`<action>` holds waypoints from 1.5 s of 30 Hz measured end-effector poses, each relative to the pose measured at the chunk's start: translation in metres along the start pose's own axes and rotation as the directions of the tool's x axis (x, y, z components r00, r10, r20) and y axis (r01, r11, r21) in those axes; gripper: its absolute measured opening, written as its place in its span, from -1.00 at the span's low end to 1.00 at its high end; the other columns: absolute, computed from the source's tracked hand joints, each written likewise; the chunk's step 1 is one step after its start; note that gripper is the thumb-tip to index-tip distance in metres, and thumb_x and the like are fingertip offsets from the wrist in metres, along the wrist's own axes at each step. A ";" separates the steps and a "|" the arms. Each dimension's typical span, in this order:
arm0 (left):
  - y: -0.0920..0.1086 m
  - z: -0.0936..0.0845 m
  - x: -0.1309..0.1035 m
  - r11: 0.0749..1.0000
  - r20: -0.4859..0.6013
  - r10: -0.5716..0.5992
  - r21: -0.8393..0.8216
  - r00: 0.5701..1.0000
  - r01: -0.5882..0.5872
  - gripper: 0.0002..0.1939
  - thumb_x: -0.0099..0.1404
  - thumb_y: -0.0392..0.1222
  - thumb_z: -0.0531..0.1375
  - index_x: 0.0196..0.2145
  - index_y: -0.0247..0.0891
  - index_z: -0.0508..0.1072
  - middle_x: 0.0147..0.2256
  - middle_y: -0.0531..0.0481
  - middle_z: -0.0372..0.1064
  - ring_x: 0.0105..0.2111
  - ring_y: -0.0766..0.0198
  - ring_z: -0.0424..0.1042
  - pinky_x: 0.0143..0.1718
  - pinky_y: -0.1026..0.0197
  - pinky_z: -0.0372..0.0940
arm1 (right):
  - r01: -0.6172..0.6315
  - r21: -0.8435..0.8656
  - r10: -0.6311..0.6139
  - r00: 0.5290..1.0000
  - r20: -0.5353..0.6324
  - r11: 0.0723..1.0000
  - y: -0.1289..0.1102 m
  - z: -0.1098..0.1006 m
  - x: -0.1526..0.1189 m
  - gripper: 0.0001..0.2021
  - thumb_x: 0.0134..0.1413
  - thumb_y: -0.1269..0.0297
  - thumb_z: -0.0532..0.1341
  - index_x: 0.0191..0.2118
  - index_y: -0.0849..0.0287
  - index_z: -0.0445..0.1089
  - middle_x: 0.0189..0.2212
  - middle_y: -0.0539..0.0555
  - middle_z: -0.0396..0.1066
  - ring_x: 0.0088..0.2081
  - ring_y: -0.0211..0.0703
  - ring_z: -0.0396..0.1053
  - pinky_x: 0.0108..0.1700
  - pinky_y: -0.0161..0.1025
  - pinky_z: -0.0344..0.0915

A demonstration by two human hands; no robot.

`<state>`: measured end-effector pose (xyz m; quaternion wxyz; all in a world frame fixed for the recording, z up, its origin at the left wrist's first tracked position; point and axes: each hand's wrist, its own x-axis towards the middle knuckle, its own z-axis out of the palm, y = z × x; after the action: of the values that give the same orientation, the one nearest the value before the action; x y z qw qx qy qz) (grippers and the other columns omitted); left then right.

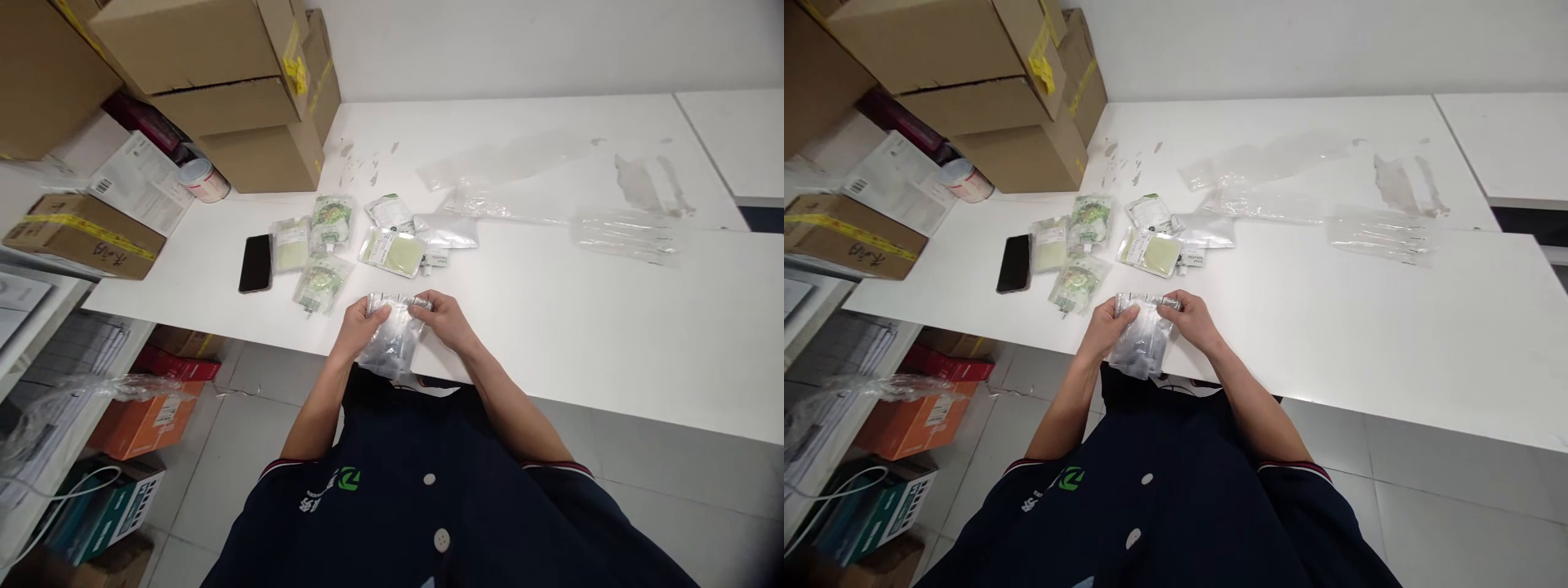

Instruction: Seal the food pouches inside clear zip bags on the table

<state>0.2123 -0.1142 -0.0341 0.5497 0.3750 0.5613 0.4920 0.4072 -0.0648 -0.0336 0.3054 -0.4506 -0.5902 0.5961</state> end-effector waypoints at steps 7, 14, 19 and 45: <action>0.007 -0.044 0.017 0.756 -0.143 0.109 0.655 0.984 0.011 -0.54 0.23 -0.03 0.27 0.02 -0.31 0.39 -0.20 -0.18 0.47 -0.17 0.01 0.46 -0.12 -0.01 0.36 | 0.068 -0.626 0.035 0.988 0.151 0.777 -0.002 0.030 0.038 -0.76 0.22 0.19 0.12 -0.43 0.18 0.35 -0.38 0.10 0.45 -0.31 -0.14 0.35 -0.29 -0.25 0.14; -0.014 -0.020 -0.020 0.140 0.128 0.452 0.967 0.883 -0.212 -0.45 0.40 0.06 0.08 0.24 -0.26 0.29 0.23 -0.32 0.21 0.26 -0.21 0.14 0.22 -0.24 0.12 | 0.014 -0.646 0.105 0.984 0.145 0.763 -0.009 0.058 0.076 -0.84 0.20 0.30 0.12 -0.40 0.19 0.33 -0.41 0.15 0.48 -0.26 -0.08 0.42 -0.27 -0.25 0.20; -0.030 -0.035 -0.008 -0.008 0.128 0.382 0.991 0.915 -0.135 -0.45 0.46 -0.04 0.00 0.34 -0.20 0.17 0.33 -0.19 0.09 0.33 -0.27 0.02 0.27 -0.35 -0.05 | -0.052 -0.506 0.110 0.990 0.086 0.861 -0.010 0.071 0.083 -0.81 0.22 0.19 0.14 -0.13 0.18 0.29 -0.43 0.02 0.50 -0.43 -0.24 0.42 -0.34 -0.32 0.30; -0.030 0.019 -0.011 0.181 0.348 0.607 0.815 0.715 -0.550 -0.76 0.41 -0.19 0.11 -0.06 -0.19 0.53 0.03 -0.12 0.46 0.28 -0.06 0.18 0.28 -0.20 0.13 | -0.570 -0.589 -0.191 0.606 -0.772 0.573 0.034 -0.267 0.043 -0.65 0.31 0.36 -0.04 -0.08 0.36 0.47 -0.14 0.40 0.49 -0.01 0.14 0.41 0.07 0.13 0.25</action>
<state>0.2359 -0.1296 -0.0583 0.0276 0.7704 0.5593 0.3048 0.6352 0.0844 -0.0473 0.2156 -0.8127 -0.5395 0.0452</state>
